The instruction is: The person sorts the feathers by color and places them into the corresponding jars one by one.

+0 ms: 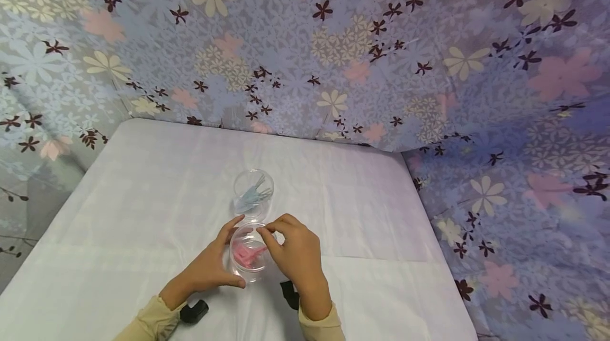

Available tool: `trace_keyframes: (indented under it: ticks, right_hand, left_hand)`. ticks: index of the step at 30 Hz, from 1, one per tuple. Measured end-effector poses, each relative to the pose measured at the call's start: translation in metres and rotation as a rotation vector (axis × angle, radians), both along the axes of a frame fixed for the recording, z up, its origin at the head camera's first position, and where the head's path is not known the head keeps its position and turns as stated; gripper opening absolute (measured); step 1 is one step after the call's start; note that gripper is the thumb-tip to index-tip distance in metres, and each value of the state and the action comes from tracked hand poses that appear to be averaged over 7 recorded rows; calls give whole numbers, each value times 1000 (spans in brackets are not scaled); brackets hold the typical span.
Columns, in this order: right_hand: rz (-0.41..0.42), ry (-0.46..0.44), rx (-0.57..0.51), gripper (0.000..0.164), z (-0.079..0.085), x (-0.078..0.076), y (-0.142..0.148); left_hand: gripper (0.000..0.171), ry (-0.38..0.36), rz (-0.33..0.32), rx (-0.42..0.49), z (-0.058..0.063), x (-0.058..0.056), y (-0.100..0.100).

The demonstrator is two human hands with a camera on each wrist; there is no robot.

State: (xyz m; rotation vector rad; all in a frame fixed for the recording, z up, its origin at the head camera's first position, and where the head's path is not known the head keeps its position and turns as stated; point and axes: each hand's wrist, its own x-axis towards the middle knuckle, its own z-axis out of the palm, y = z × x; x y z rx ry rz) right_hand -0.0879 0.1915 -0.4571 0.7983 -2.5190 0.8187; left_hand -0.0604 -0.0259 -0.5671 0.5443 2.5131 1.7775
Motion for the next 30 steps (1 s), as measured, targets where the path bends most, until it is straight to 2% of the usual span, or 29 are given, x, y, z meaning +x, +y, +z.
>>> trace_keyframes:
  ticks: [3,6,11,15,19,21,25,30]
  right_hand:
    - [-3,-6,-48,16,-1,0,3]
    - [-8,2,-70,18,-3,-1,7]
    - [-39,-18,-111,20,-5,-3,11]
    - [-73,-47,-124,23,-5,-2,17]
    - [-122,-63,-130,24,-5,-2,25]
    - [-135,-73,-133,25,-5,-3,28]
    - [-145,-70,-127,27,-5,-5,32]
    - [-187,13,-102,26,-11,-7,38]
  left_hand:
    - [125,7,47,-22,0,3,3]
    - [115,46,81,-39,-1,6,2]
    - [110,103,146,-2,3,2,-23]
    - [111,118,263,24,18,-10,-59]
    - [113,97,415,-15,33,-31,-86]
    - [116,80,469,-24,38,-42,-93]
    - [117,59,508,-27,39,-56,-99]
    - [117,14,504,-17,28,-58,-99]
